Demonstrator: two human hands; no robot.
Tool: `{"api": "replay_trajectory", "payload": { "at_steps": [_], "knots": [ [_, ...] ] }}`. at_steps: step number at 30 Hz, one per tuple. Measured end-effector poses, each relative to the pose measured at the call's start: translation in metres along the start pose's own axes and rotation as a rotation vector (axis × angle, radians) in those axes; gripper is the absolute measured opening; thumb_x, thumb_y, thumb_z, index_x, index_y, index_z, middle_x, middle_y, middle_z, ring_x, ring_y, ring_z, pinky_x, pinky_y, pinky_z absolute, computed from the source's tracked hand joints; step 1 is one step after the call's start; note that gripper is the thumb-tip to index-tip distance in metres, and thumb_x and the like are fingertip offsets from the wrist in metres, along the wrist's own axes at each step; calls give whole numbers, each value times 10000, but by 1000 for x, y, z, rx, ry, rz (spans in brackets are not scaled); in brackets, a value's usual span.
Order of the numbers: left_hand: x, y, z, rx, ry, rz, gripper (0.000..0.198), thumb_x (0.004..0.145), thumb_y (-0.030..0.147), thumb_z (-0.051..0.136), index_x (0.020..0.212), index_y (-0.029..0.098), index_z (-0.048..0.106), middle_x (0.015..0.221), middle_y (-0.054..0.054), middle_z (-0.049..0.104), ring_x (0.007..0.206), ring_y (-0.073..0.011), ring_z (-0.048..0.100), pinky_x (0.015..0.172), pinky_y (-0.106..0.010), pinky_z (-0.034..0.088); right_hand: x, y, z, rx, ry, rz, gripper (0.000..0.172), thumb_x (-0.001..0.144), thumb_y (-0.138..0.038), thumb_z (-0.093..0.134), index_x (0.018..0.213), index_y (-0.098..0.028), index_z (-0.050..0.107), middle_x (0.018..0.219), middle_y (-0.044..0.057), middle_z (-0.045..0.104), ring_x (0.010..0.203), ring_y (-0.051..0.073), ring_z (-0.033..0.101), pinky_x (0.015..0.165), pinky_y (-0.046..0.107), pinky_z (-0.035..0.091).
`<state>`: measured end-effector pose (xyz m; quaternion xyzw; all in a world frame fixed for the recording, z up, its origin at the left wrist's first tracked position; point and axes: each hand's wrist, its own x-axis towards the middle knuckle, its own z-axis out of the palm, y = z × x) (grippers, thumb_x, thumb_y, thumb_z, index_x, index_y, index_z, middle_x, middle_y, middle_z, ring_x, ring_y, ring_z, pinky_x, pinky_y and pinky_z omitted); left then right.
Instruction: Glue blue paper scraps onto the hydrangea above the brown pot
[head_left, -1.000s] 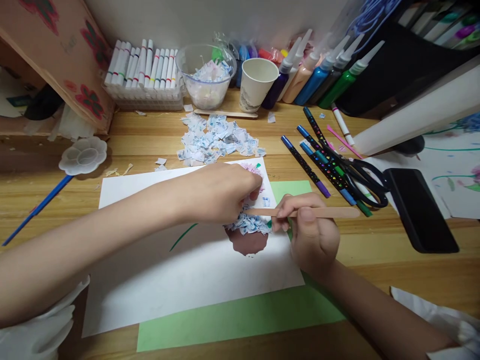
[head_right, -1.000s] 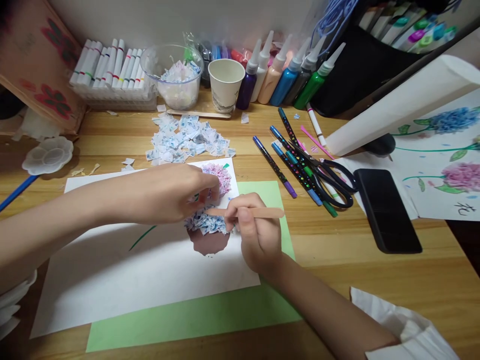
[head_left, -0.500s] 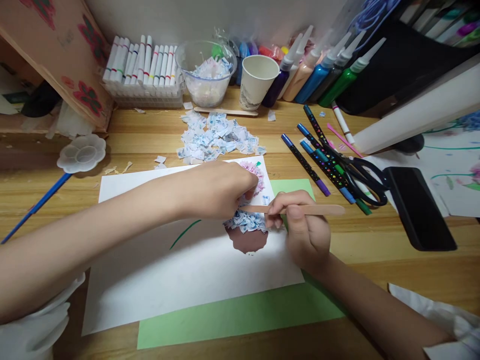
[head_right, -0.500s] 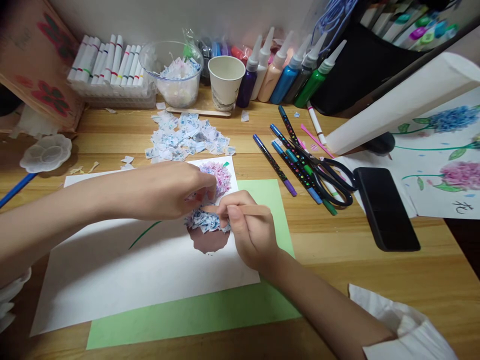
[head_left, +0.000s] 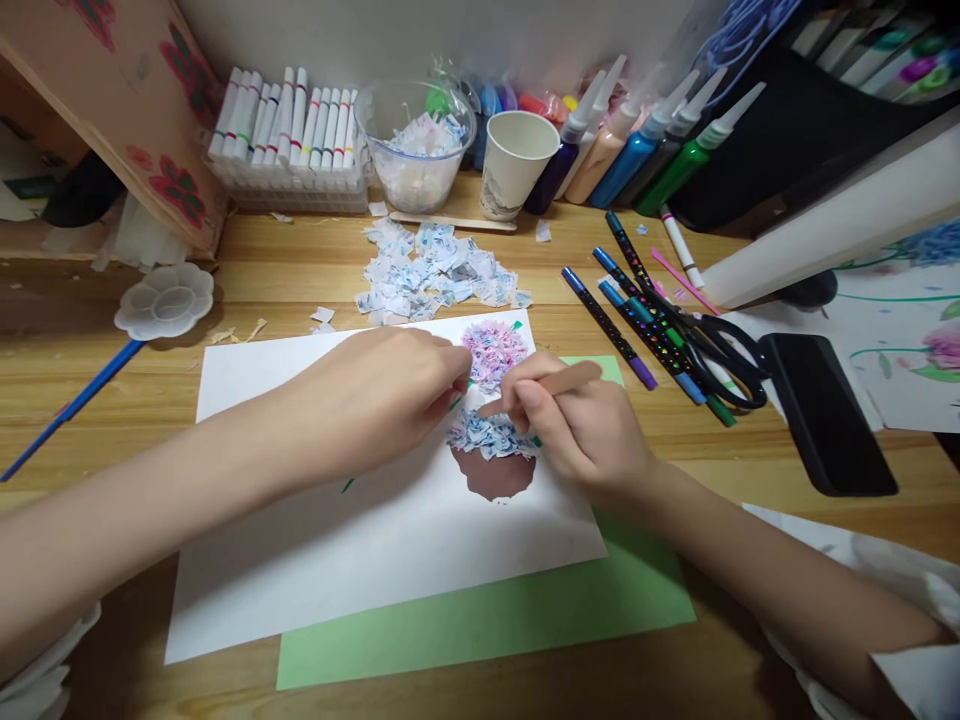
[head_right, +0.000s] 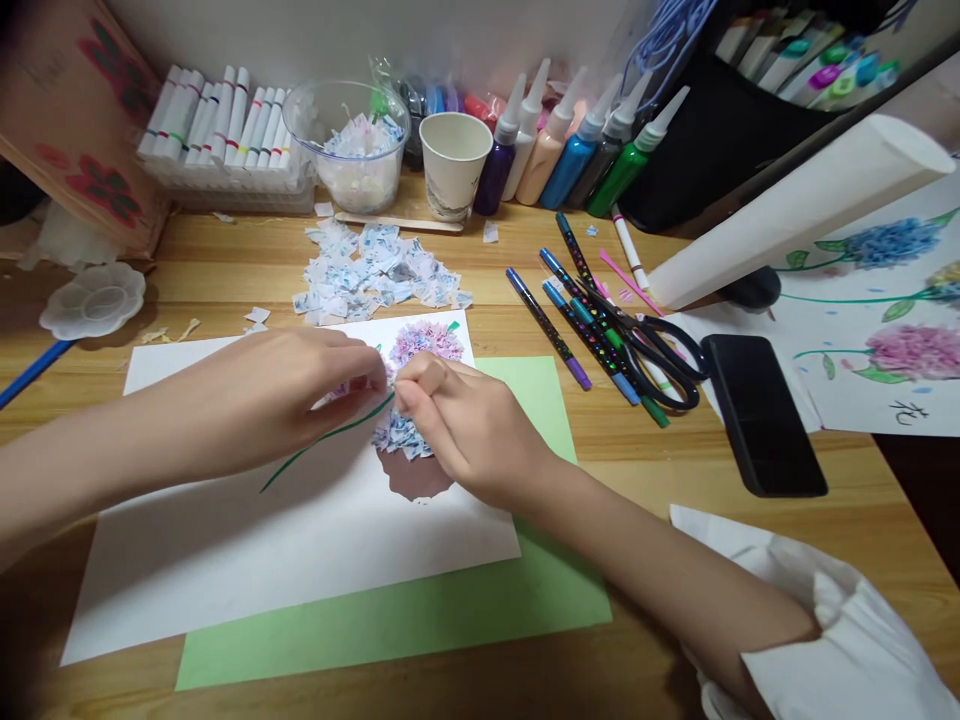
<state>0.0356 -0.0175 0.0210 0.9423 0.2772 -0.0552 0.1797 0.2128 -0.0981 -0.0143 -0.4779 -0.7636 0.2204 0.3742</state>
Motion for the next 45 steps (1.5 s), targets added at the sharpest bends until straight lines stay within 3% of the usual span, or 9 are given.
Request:
{"api": "replay_trajectory", "payload": {
  "at_steps": [9,12,16,19,24,29,33,38,45],
  "knots": [
    [-23,-11,1,-7,55,-137,192,862,285,457,796,196,613,725,-24,640,593,-153,531,526,-256,279,18,-8,3,-2,-68,181,292,976,-301,375,755,-197,535,582,-28,542,519,111,524,528,238,365],
    [-23,-15,-5,-24,92,-212,159,837,283,476,812,216,618,762,-12,656,618,-160,546,528,-254,291,12,-8,1,128,30,285,325,983,-335,358,743,-191,522,571,-27,531,515,102,520,521,234,380],
    [-18,-28,-11,-26,179,-293,169,833,288,476,862,218,627,830,-14,670,685,-180,573,553,-261,330,-6,-5,-5,330,271,335,304,983,-368,355,794,-197,522,627,-20,531,538,92,517,497,220,384],
    [-10,-40,-12,-14,241,-311,201,844,283,458,868,188,633,856,-39,671,758,-199,587,606,-276,368,-20,0,-6,466,323,370,285,982,-373,359,817,-202,516,608,-27,535,525,89,495,486,209,380],
    [2,-44,-13,-56,261,-242,223,860,280,450,846,173,644,885,-56,671,840,-206,588,684,-291,404,-29,8,0,573,317,426,287,984,-380,347,832,-195,506,602,-27,527,544,98,494,510,216,394],
    [-5,-19,-11,-163,182,-11,205,861,336,528,874,184,665,883,-51,649,835,-185,566,715,-292,415,-26,8,2,531,258,330,290,980,-366,359,841,-182,536,659,-11,515,596,116,530,547,247,414],
    [-7,0,1,-107,130,107,155,826,315,597,859,186,677,835,-49,629,797,-184,542,682,-296,396,-28,8,3,487,343,306,293,985,-352,348,837,-186,538,653,-10,526,569,113,505,536,251,402],
    [1,4,12,-71,129,149,141,823,182,538,785,182,673,788,-36,633,753,-173,530,665,-299,387,-36,9,4,493,424,289,278,985,-338,359,839,-195,547,663,-16,533,568,103,515,516,234,390],
    [3,-5,12,-237,156,82,141,828,199,520,782,154,645,784,-39,635,746,-155,538,717,-291,403,-40,9,7,513,446,269,276,979,-347,373,834,-196,554,646,-12,547,567,108,530,515,238,405]
  ]
}}
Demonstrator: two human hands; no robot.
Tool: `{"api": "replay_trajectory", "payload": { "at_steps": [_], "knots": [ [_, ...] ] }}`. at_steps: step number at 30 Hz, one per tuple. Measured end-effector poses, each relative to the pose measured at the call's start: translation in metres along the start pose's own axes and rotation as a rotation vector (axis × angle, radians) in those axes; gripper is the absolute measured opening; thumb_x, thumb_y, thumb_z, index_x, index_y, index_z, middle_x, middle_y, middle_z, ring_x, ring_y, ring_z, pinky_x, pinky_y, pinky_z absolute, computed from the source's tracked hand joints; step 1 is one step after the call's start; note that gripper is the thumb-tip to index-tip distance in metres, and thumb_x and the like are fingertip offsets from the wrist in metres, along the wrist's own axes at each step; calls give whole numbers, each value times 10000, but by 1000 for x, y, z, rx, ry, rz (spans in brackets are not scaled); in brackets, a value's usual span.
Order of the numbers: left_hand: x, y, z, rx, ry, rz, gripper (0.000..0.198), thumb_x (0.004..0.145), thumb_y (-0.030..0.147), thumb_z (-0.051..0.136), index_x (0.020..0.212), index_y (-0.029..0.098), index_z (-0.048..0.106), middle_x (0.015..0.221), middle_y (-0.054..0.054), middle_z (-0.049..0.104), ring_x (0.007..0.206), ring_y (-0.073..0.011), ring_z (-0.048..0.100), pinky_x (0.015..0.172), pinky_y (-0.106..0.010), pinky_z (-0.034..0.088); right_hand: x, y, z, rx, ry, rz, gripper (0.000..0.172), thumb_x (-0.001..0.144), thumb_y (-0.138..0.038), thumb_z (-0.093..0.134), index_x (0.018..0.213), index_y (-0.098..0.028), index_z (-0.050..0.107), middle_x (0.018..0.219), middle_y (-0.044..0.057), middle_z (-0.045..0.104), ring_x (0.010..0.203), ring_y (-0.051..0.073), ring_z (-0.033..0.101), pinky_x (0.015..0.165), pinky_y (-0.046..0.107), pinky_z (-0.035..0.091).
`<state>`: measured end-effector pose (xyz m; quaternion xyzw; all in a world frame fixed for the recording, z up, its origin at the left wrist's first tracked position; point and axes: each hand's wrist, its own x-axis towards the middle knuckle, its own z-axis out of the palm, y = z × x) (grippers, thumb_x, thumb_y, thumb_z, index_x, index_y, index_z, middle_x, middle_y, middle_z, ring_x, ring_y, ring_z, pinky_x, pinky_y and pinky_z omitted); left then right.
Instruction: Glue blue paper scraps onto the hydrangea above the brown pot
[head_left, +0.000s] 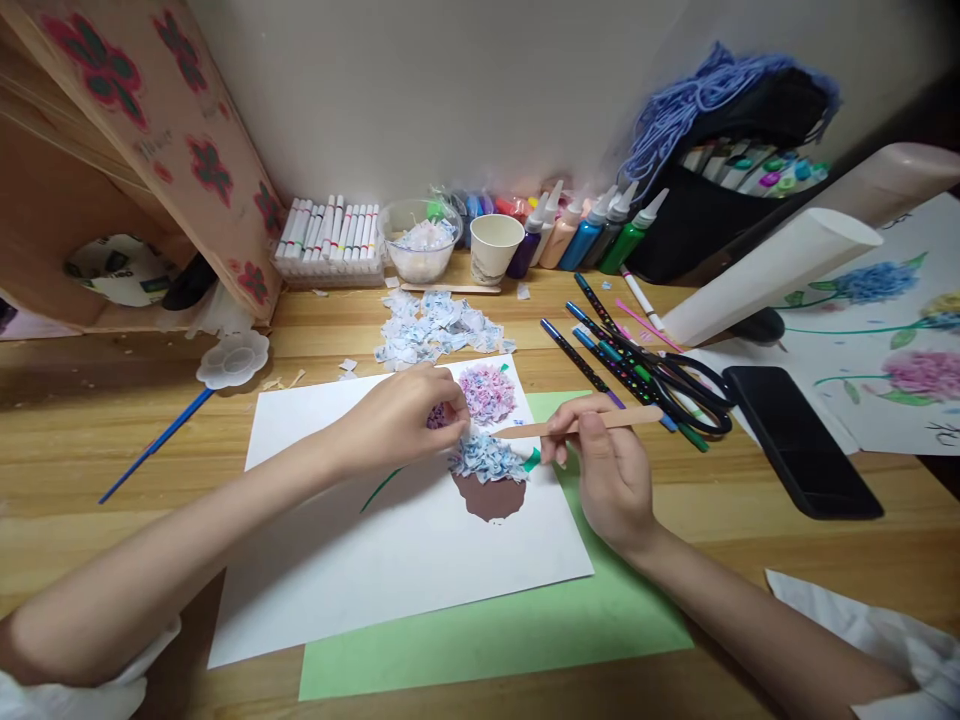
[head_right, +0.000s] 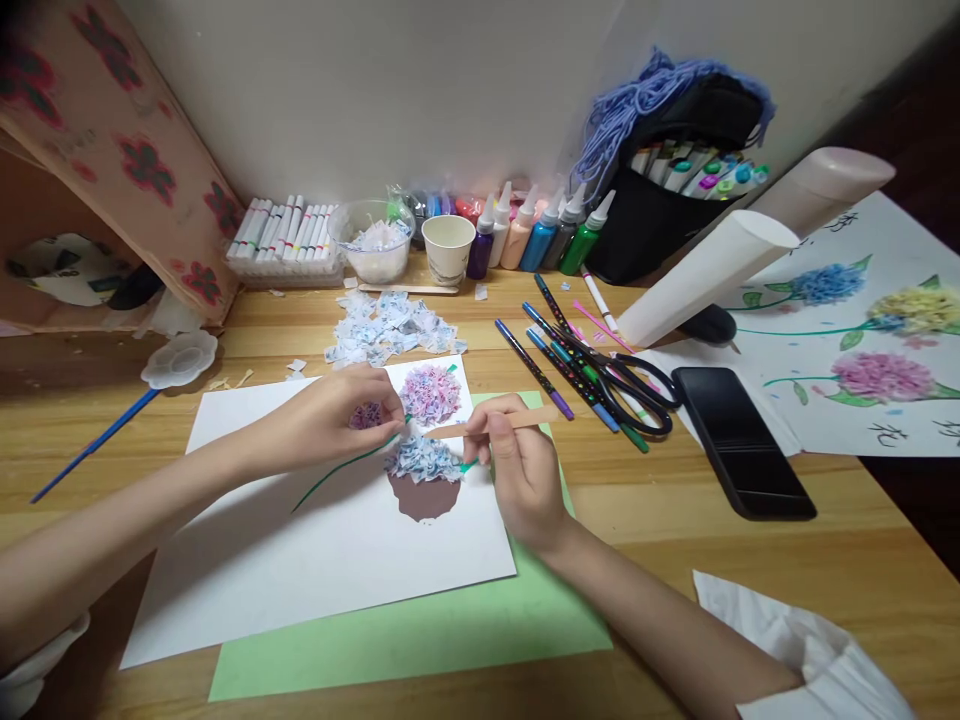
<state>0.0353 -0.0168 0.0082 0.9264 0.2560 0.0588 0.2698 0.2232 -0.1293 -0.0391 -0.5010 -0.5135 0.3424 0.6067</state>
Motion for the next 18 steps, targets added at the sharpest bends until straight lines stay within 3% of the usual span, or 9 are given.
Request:
{"api": "replay_trajectory", "payload": {
  "at_steps": [9,18],
  "knots": [
    [1,6,8,81,-36,70,134,795,164,525,769,167,657,769,-33,611,741,-163,515,678,-291,389,-2,4,-1,-8,-18,12,280,978,-359,365,847,-201,556,652,-6,552,566,116,527,515,249,409],
    [0,-1,6,-49,44,-44,129,818,220,518,770,161,621,770,-31,616,741,-155,523,698,-284,392,-4,4,3,-93,-163,-60,254,985,-285,350,875,-201,563,736,3,551,619,107,547,548,244,436]
  ]
}}
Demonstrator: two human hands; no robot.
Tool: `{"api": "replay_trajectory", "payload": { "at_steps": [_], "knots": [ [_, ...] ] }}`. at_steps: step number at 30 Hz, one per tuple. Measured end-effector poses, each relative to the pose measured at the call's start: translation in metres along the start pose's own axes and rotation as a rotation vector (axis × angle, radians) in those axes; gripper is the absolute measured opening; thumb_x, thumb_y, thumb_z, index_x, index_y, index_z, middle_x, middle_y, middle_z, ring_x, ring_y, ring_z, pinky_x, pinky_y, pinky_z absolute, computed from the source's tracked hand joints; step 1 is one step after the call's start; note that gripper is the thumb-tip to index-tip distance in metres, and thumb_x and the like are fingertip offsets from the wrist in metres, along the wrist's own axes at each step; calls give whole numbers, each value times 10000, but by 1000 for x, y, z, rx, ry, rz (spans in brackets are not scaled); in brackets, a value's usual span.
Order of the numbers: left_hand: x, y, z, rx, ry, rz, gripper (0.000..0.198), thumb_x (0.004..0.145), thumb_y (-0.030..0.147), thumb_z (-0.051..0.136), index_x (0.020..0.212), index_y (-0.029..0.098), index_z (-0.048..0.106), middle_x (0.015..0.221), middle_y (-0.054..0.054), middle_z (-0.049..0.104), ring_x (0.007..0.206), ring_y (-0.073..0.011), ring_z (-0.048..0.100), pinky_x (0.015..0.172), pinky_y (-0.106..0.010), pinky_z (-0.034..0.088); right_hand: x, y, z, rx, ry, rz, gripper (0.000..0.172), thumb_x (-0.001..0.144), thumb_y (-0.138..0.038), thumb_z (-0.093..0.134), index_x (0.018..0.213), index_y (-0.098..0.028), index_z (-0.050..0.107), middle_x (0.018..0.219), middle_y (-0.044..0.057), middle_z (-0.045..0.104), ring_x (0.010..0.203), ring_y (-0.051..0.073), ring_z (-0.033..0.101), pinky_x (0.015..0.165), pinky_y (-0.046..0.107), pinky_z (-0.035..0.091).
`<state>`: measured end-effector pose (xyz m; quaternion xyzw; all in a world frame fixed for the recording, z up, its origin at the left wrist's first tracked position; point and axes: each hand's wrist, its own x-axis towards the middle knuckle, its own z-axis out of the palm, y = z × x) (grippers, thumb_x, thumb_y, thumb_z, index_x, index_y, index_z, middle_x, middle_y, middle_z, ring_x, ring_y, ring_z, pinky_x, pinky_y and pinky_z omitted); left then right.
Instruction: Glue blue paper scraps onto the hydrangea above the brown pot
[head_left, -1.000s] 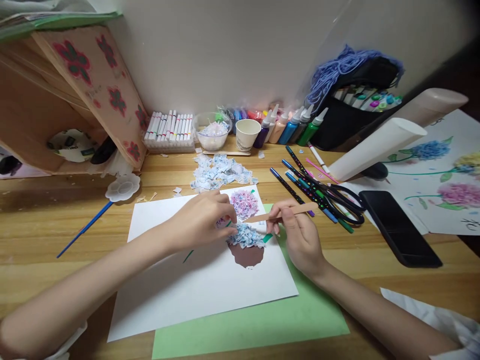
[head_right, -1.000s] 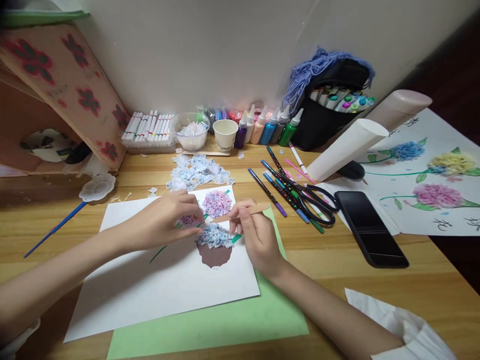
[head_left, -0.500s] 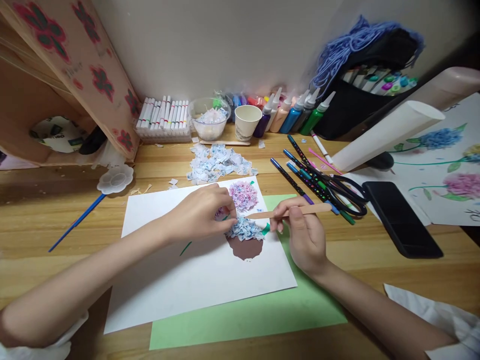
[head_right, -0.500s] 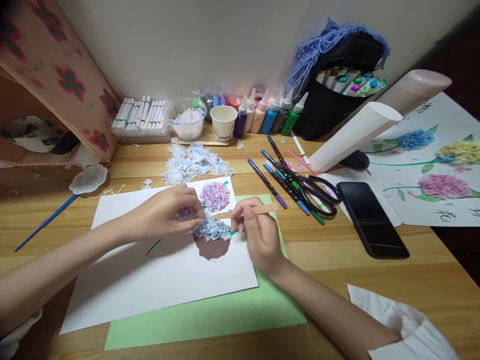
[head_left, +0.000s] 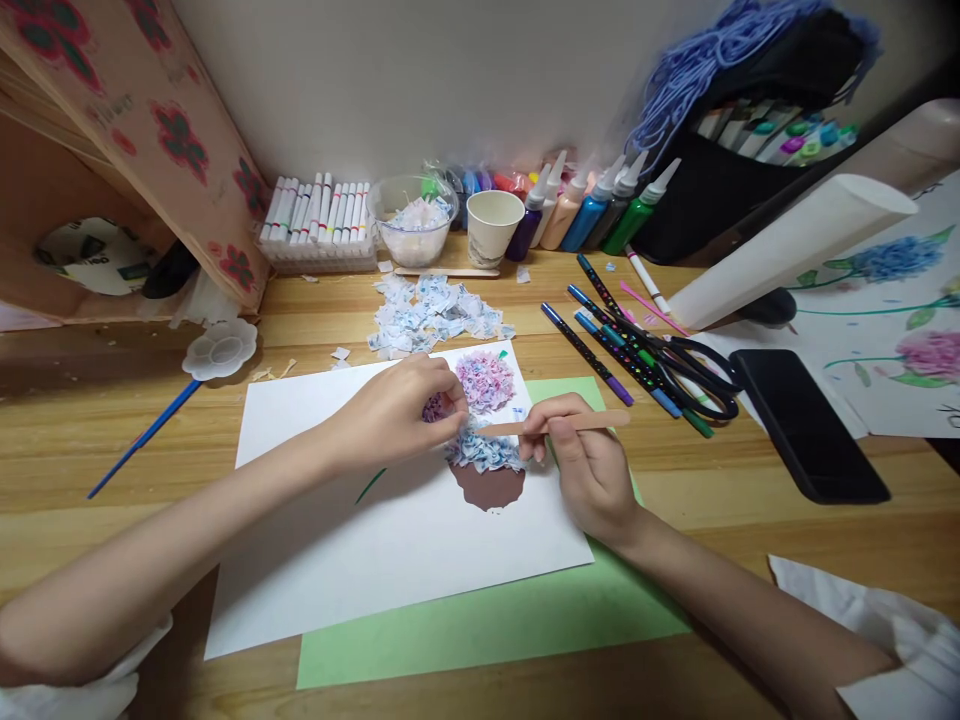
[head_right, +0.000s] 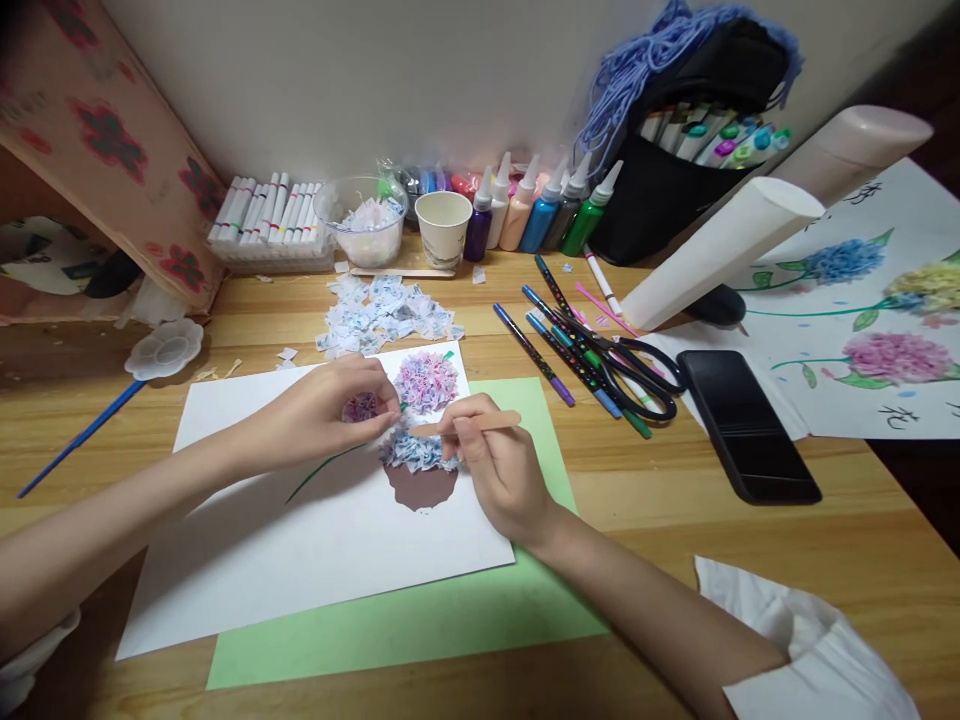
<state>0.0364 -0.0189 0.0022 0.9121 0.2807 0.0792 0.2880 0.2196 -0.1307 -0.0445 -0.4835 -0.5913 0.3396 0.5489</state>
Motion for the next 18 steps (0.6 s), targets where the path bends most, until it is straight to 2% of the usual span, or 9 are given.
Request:
{"api": "replay_trajectory", "payload": {
  "at_steps": [6,10,18],
  "knots": [
    [-9,3,-10,-93,116,-70,121,832,236,519,788,172,611,814,-17,627,785,-148,528,741,-281,402,3,-1,1,-51,-40,-25,269,982,-285,352,840,-189,560,770,20,565,603,105,551,525,242,449],
    [-18,6,-12,-91,91,-100,128,843,246,519,796,172,613,808,-22,618,791,-153,522,740,-285,403,5,-3,1,-96,-79,-20,276,979,-286,355,833,-182,565,764,26,574,588,107,550,517,246,451],
    [-32,15,1,-109,67,-73,91,837,201,537,799,188,618,834,-19,608,829,-161,505,734,-283,398,-4,-2,-6,36,107,-99,280,979,-318,344,839,-196,553,685,11,527,543,119,522,476,265,404]
  ]
}}
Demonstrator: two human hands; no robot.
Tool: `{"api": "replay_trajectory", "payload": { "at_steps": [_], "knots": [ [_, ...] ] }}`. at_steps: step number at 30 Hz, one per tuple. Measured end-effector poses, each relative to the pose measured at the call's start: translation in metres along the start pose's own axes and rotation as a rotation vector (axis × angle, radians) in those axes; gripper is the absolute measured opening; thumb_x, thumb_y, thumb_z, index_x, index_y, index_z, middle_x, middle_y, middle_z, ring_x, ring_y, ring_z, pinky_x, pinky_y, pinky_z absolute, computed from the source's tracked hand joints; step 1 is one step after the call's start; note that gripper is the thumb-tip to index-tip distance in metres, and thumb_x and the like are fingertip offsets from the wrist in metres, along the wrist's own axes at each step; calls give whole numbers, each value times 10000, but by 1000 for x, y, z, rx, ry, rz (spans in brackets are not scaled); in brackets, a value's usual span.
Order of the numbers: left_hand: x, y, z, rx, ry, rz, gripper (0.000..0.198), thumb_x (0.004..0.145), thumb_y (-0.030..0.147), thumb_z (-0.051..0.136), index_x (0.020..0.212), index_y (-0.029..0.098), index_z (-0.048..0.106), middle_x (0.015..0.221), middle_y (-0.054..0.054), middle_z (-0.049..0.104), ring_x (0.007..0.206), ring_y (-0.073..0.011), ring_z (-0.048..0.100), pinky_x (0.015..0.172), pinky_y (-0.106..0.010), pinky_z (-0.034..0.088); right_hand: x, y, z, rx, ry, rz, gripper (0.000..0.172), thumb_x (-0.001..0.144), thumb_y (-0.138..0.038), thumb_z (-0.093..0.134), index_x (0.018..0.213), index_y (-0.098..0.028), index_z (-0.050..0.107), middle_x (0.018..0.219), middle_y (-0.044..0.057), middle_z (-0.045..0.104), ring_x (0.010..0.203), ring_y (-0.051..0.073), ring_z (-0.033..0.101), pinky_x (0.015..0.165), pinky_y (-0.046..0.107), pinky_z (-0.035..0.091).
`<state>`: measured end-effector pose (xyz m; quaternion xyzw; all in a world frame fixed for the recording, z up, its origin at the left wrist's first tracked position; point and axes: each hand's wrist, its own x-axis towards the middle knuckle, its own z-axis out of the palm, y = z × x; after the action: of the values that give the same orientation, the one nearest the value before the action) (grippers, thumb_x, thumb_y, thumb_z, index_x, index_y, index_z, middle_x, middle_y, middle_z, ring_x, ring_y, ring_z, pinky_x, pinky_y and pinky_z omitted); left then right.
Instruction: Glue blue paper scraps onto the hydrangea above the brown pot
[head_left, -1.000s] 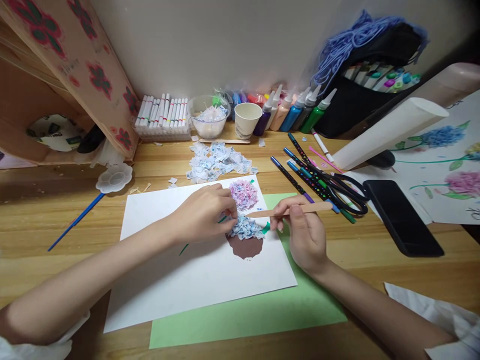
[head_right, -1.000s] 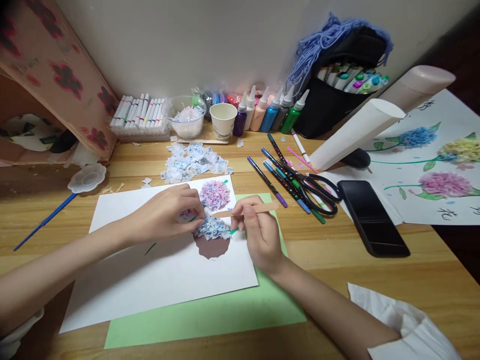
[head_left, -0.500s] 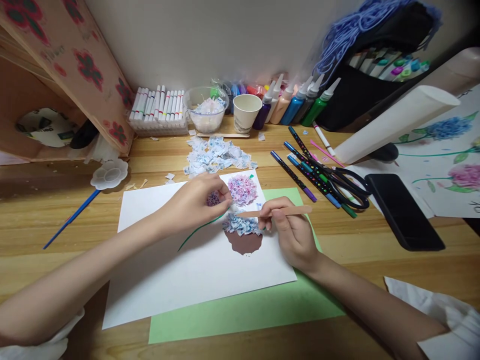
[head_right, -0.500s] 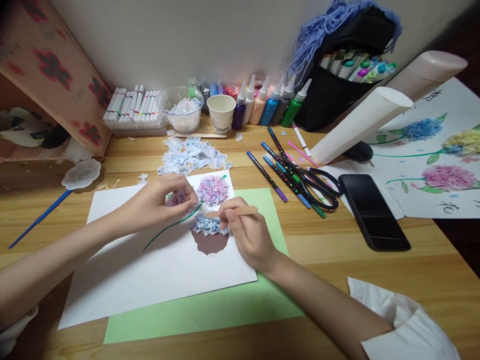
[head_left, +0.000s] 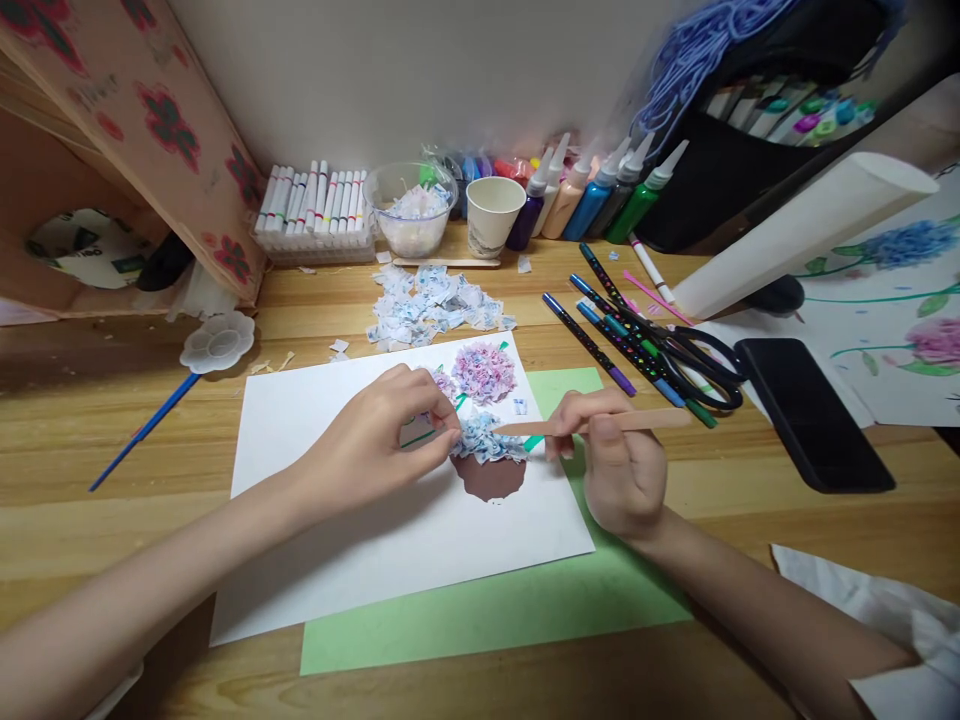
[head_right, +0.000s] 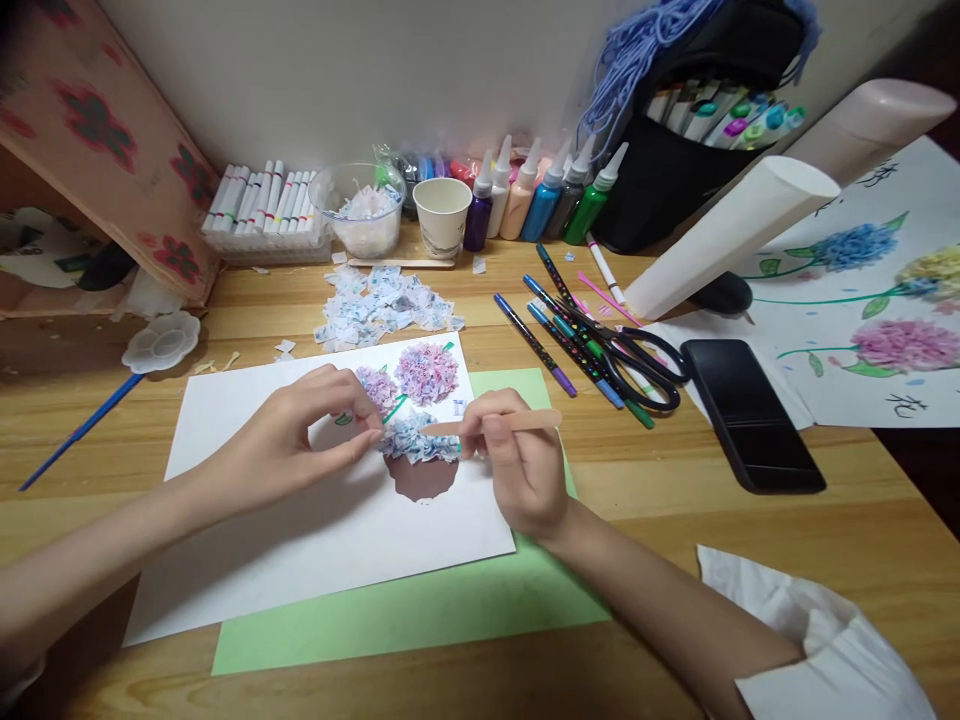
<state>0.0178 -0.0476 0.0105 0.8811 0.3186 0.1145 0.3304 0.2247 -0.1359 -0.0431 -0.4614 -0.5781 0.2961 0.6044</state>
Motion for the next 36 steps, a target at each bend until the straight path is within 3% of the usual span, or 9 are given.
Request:
{"api": "replay_trajectory", "payload": {
  "at_steps": [6,14,21,30,36],
  "knots": [
    [-12,7,16,65,-7,88,94,844,192,519,803,183,603,808,-35,593,795,-170,482,727,-306,389,-11,-3,-9,-13,-120,-39,247,968,-262,364,843,-196,567,685,30,559,587,145,539,533,301,435],
    [-20,7,38,202,128,159,114,815,157,506,722,164,570,697,-42,553,684,-166,429,612,-295,358,-12,-4,-8,-115,-275,-129,202,952,-195,378,938,-197,579,715,46,600,662,171,558,589,318,469],
    [-18,7,44,173,295,147,113,794,131,553,684,152,544,645,-24,528,654,-152,417,601,-285,352,-10,-3,-3,-91,-249,-81,198,959,-199,382,955,-192,579,747,40,593,660,153,562,581,289,469],
    [-11,6,48,166,348,97,114,803,149,558,691,161,543,656,-12,519,664,-150,430,622,-291,362,-11,-1,-4,-71,-236,-30,214,967,-200,369,883,-201,565,757,33,586,709,154,568,636,301,458],
    [-9,4,46,160,379,31,137,786,133,576,670,168,511,665,-4,507,685,-147,440,612,-281,350,-12,-1,-7,-49,-227,-54,194,967,-193,372,950,-202,566,755,21,565,687,138,544,637,289,446]
  ]
}}
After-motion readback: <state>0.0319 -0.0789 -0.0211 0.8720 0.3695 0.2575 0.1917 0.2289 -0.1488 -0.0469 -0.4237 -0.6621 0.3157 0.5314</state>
